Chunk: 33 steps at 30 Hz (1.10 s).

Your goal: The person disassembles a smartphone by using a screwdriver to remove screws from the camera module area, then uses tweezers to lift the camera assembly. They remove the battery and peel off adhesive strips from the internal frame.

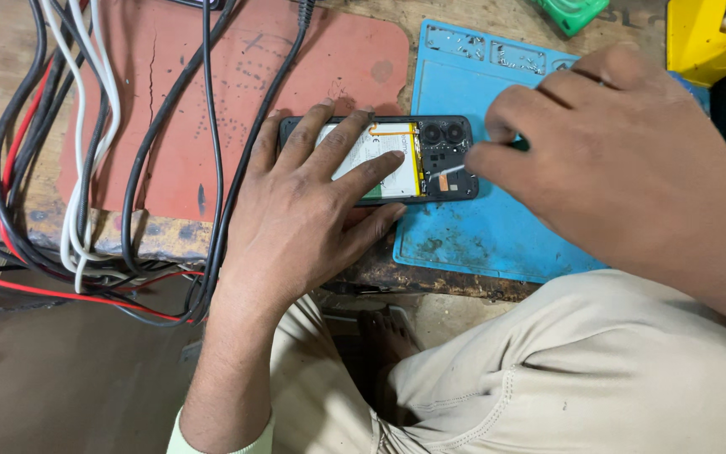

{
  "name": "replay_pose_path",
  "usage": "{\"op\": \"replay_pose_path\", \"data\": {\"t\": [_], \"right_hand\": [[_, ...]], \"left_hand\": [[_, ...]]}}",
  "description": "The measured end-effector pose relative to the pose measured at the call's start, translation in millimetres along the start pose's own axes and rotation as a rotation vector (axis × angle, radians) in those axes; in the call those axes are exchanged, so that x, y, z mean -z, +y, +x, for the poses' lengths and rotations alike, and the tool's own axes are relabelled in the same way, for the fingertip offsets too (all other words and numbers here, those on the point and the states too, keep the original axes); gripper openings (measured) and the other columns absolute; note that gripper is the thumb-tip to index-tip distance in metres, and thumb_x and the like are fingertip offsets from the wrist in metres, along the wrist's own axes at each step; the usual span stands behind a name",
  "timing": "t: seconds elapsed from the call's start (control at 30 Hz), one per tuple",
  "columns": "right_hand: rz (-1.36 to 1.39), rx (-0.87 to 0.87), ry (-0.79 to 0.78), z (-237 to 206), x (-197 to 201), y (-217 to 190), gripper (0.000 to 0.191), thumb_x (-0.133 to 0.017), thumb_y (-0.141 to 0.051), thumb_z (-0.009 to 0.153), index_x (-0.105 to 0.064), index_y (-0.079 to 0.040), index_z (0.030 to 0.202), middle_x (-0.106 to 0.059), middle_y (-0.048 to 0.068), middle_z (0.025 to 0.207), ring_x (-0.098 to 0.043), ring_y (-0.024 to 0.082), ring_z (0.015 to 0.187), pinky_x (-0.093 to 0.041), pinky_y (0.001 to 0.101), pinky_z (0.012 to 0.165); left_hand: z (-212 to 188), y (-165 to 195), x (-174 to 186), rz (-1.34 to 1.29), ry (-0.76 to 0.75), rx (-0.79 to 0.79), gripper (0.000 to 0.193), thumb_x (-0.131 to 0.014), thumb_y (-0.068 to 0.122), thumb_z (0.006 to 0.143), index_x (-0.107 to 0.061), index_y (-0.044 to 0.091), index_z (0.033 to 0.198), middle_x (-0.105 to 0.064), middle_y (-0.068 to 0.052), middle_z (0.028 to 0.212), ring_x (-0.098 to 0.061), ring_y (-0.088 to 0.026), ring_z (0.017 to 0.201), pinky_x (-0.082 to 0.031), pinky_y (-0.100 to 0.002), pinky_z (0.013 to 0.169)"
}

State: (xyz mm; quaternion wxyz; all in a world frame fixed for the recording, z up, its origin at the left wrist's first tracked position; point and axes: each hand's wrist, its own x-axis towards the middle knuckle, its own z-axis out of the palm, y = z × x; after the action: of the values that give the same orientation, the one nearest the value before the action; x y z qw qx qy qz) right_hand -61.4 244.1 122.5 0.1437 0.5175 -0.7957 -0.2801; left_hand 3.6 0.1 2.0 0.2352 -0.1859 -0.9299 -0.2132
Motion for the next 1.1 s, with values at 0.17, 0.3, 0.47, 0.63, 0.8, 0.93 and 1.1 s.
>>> {"op": "replay_pose_path", "data": {"t": [0.17, 0.3, 0.47, 0.63, 0.8, 0.93, 1.1], "right_hand": [[0.259, -0.182, -0.096, -17.2, -25.2, 7.2, 0.024, -0.064, -0.036, 0.095, -0.074, -0.019, 0.108, -0.068, -0.001, 0.098, -0.068, 0.022, 0.078, -0.053, 0.0370, 0.078], [0.278, -0.287, -0.209, -26.7, -40.1, 6.7, 0.033, -0.065, -0.038, 0.093, -0.074, -0.021, 0.120, -0.070, -0.001, 0.098, -0.069, 0.025, 0.084, -0.055, 0.0377, 0.079], [0.405, -0.323, -0.194, -32.8, -48.8, 4.9, 0.033, -0.067, -0.040, 0.092, -0.075, -0.020, 0.116, -0.071, 0.001, 0.095, -0.069, 0.027, 0.087, -0.055, 0.0408, 0.080], [0.609, -0.343, -0.097, -22.3, -52.3, 1.4, 0.036, -0.068, -0.039, 0.090, -0.075, -0.012, 0.113, -0.071, 0.006, 0.100, -0.068, 0.030, 0.087, -0.054, 0.0418, 0.073], [0.686, -0.199, 0.121, -10.9, -57.0, -5.7, 0.030, -0.070, -0.020, 0.089, -0.075, -0.011, 0.117, -0.073, 0.006, 0.108, -0.069, 0.029, 0.092, -0.054, 0.0420, 0.080], [0.823, -0.172, 0.151, -10.3, -62.0, -7.4, 0.026, -0.071, -0.011, 0.087, -0.077, -0.011, 0.112, -0.075, 0.005, 0.111, -0.070, 0.026, 0.095, -0.056, 0.0388, 0.085], [0.815, -0.246, 0.199, -12.2, -66.4, -15.2, 0.019, -0.077, -0.011, 0.087, -0.077, -0.008, 0.106, -0.073, 0.006, 0.101, -0.068, 0.026, 0.092, -0.054, 0.0377, 0.082]], "left_hand": [[0.5, 0.1, 0.0, -0.010, 0.004, 0.000, 0.043, -0.072, 0.045, 0.094, -0.073, 0.024, 0.131, -0.056, -0.012, 0.149, -0.046, -0.036, 0.140, -0.032, -0.059, 0.118], [0.2, 0.5, 0.1, 0.000, 0.005, 0.004, 0.042, -0.072, 0.046, 0.093, -0.074, 0.024, 0.129, -0.056, -0.012, 0.148, -0.046, -0.036, 0.139, -0.031, -0.060, 0.117], [0.3, 0.6, 0.3, -0.009, 0.007, -0.001, 0.042, -0.073, 0.045, 0.093, -0.073, 0.024, 0.130, -0.056, -0.012, 0.148, -0.046, -0.035, 0.140, -0.032, -0.059, 0.118], [1.8, 0.7, 1.0, -0.008, 0.005, 0.002, 0.042, -0.073, 0.045, 0.093, -0.074, 0.024, 0.130, -0.057, -0.012, 0.148, -0.046, -0.035, 0.139, -0.032, -0.058, 0.118], [0.9, 1.7, 1.8, -0.001, 0.003, 0.008, 0.041, -0.073, 0.046, 0.093, -0.074, 0.024, 0.129, -0.057, -0.011, 0.147, -0.047, -0.034, 0.140, -0.032, -0.058, 0.119], [0.6, 1.6, 1.7, 0.001, 0.004, 0.009, 0.041, -0.073, 0.046, 0.093, -0.075, 0.024, 0.128, -0.057, -0.011, 0.147, -0.046, -0.034, 0.139, -0.031, -0.059, 0.118], [1.5, 1.3, 1.1, -0.001, 0.006, 0.004, 0.041, -0.073, 0.046, 0.093, -0.075, 0.024, 0.127, -0.057, -0.012, 0.147, -0.046, -0.035, 0.139, -0.031, -0.059, 0.118]]}}
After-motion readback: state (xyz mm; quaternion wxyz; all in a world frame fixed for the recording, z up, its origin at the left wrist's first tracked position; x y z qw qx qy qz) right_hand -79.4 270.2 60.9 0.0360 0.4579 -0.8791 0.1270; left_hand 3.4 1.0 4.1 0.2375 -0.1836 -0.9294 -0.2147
